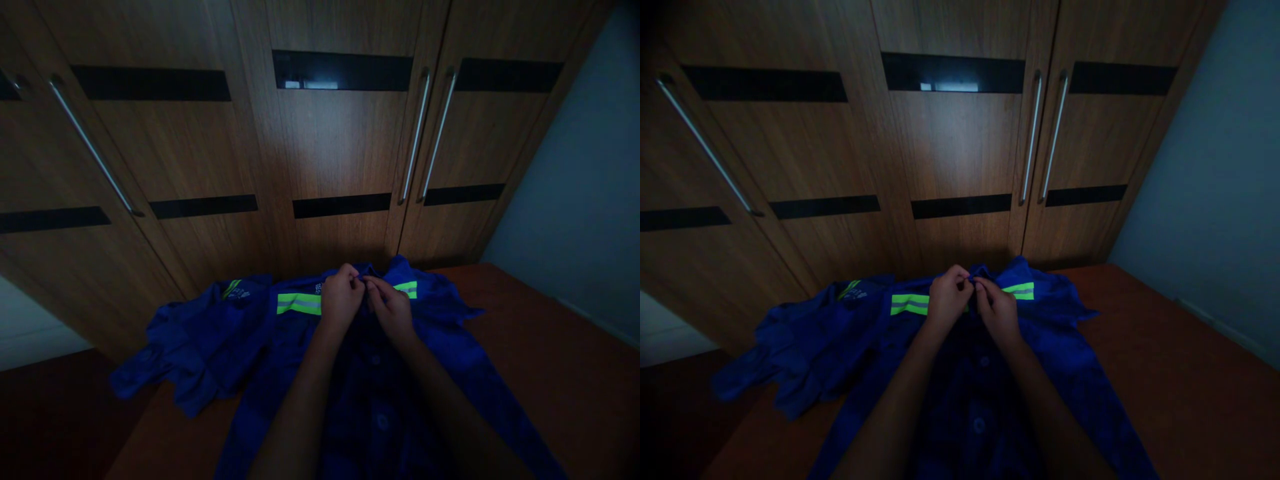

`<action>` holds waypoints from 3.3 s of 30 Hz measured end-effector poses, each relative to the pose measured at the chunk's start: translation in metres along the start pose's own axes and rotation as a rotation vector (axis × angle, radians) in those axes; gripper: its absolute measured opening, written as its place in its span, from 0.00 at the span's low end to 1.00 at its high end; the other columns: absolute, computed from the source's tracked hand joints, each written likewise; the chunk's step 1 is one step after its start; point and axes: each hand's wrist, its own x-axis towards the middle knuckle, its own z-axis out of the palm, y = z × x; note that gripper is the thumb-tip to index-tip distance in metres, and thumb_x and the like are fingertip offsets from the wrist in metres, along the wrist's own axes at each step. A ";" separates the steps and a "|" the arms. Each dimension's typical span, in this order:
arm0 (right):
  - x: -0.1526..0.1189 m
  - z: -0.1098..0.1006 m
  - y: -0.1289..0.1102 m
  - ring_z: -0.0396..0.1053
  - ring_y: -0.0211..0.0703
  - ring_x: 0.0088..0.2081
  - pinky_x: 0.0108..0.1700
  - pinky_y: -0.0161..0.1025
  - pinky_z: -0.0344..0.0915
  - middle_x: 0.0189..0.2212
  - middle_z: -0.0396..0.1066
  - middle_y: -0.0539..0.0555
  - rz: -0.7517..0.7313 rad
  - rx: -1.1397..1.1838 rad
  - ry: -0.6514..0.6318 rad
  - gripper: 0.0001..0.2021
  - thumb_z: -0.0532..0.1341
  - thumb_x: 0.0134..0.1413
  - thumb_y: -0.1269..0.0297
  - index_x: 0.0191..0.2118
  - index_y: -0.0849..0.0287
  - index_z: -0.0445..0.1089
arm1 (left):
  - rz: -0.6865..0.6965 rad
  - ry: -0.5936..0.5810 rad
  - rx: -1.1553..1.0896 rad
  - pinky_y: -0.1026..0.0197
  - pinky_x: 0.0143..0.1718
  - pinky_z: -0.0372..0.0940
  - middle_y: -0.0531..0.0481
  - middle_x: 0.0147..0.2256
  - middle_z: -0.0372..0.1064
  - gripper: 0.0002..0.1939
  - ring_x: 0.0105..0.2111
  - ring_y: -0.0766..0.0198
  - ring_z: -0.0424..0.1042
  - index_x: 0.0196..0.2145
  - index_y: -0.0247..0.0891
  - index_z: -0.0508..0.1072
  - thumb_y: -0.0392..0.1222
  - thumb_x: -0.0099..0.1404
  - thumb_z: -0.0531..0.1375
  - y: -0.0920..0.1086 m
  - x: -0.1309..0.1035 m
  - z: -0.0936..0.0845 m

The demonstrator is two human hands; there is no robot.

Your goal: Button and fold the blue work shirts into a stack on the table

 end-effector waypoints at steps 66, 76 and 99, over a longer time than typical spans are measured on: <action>0.020 0.004 -0.009 0.69 0.44 0.32 0.35 0.36 0.59 0.27 0.71 0.52 0.092 -0.309 -0.192 0.11 0.56 0.55 0.61 0.43 0.57 0.67 | -0.544 0.079 -1.388 0.66 0.36 0.66 0.49 0.45 0.73 0.28 0.33 0.68 0.73 0.46 0.41 0.69 0.24 0.48 0.59 -0.049 0.053 0.041; -0.028 -0.003 -0.032 0.74 0.50 0.37 0.36 0.39 0.62 0.39 0.73 0.59 0.190 -0.730 -0.534 0.12 0.54 0.56 0.71 0.46 0.56 0.63 | -0.518 0.031 -1.207 0.65 0.39 0.65 0.47 0.44 0.72 0.27 0.36 0.67 0.73 0.47 0.40 0.70 0.25 0.48 0.59 -0.057 0.047 0.047; -0.033 -0.031 -0.006 0.66 0.40 0.28 0.27 0.33 0.47 0.23 0.69 0.50 0.182 -0.466 -0.564 0.03 0.58 0.47 0.69 0.25 0.57 0.67 | 0.057 -0.531 0.040 0.58 0.32 0.59 0.48 0.32 0.71 0.11 0.31 0.56 0.69 0.31 0.43 0.72 0.52 0.59 0.59 0.033 -0.146 -0.044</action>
